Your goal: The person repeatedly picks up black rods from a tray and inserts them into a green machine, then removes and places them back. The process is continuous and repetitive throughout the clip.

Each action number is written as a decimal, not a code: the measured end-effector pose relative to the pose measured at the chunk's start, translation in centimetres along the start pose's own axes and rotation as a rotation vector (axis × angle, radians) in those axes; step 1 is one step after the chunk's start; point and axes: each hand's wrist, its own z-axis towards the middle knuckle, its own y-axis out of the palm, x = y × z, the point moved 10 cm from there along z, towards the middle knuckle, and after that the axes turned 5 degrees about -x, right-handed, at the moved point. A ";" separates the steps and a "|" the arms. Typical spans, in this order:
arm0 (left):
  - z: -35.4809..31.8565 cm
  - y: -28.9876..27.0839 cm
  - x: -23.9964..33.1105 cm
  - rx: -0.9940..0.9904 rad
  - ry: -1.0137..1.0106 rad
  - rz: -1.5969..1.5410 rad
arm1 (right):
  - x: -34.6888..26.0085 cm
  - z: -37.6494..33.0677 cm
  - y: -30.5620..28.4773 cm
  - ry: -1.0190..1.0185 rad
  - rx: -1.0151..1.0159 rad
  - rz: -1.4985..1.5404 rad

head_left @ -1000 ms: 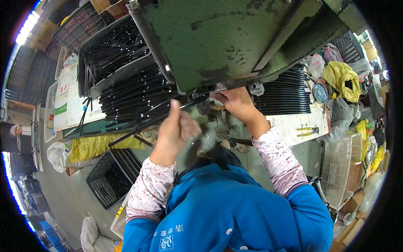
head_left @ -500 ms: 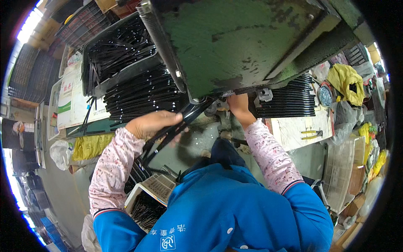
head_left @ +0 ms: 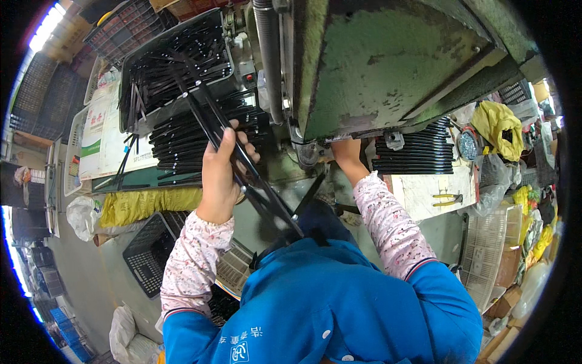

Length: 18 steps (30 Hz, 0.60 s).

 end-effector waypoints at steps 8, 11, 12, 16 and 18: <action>2.3 -1.6 0.8 0.165 0.072 0.024 | 1.9 -2.8 -1.6 -0.044 0.328 0.358; 3.0 -2.8 0.5 0.151 0.037 0.070 | 5.2 -2.4 2.8 -0.123 0.459 0.904; 2.7 -2.4 0.9 0.173 0.057 0.084 | 5.8 -2.0 4.6 -0.133 0.435 1.138; 2.0 -1.6 0.1 0.246 0.063 0.126 | 5.8 -1.8 7.6 -0.167 0.332 1.775; 1.0 -0.8 -0.7 0.282 0.068 0.155 | 2.0 -3.8 1.0 -0.350 0.204 1.720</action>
